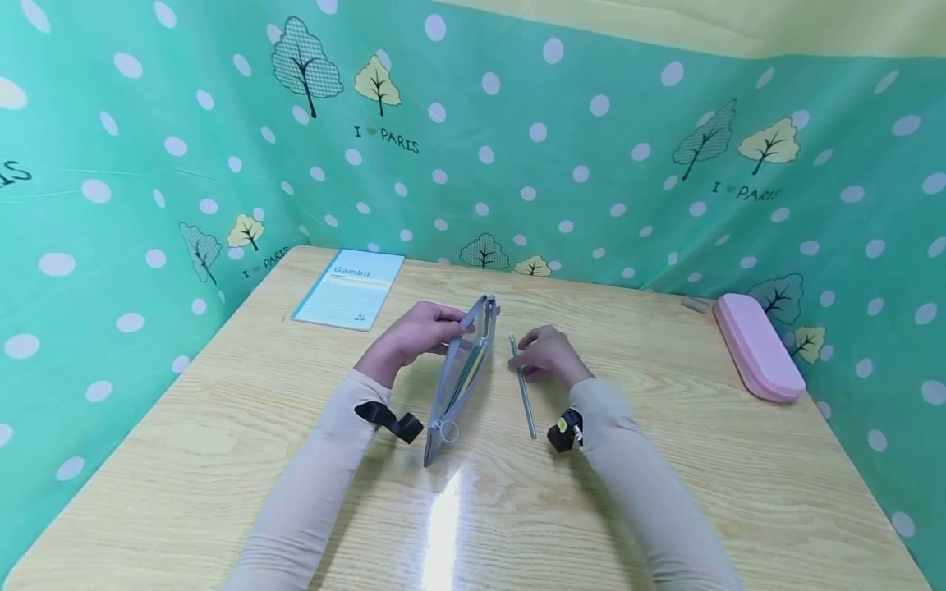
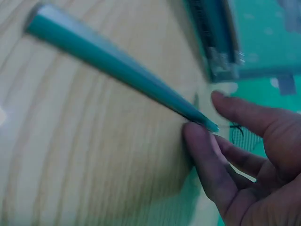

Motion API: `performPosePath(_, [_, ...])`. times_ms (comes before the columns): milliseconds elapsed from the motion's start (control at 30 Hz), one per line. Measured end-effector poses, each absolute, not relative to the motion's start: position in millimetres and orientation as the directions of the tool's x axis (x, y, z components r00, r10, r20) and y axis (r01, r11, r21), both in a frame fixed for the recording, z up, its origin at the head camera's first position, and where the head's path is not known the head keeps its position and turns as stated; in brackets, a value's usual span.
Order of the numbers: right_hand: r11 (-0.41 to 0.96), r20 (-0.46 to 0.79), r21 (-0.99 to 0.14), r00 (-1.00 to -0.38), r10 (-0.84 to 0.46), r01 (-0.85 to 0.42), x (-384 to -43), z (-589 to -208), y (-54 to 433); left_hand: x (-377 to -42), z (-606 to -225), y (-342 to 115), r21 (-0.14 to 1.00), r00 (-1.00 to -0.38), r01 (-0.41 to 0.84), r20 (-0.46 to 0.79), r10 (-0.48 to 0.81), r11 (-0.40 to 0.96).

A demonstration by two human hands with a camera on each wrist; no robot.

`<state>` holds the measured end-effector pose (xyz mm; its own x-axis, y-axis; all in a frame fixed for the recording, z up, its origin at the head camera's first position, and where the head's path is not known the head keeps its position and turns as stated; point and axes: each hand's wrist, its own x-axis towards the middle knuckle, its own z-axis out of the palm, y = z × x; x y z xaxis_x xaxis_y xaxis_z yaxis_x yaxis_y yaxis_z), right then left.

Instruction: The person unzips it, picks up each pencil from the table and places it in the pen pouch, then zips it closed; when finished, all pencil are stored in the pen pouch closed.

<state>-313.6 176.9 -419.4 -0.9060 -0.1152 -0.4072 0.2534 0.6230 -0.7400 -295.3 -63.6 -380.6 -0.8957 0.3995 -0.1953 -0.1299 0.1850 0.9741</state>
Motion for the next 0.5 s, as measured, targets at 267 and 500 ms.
performPosePath(267, [0.652, -0.361, -0.730, -0.925, -0.115, 0.204, -312, -422, 177, -295, -380, -64, 0.973, -0.898, -0.129, -0.195, 0.393, 0.189])
performPosePath(500, [0.340, -0.357, -0.898, -0.914, -0.190, 0.280, -303, -411, 199, -294, -378, -64, 0.973, -0.896, -0.127, -0.195, 0.398, 0.191])
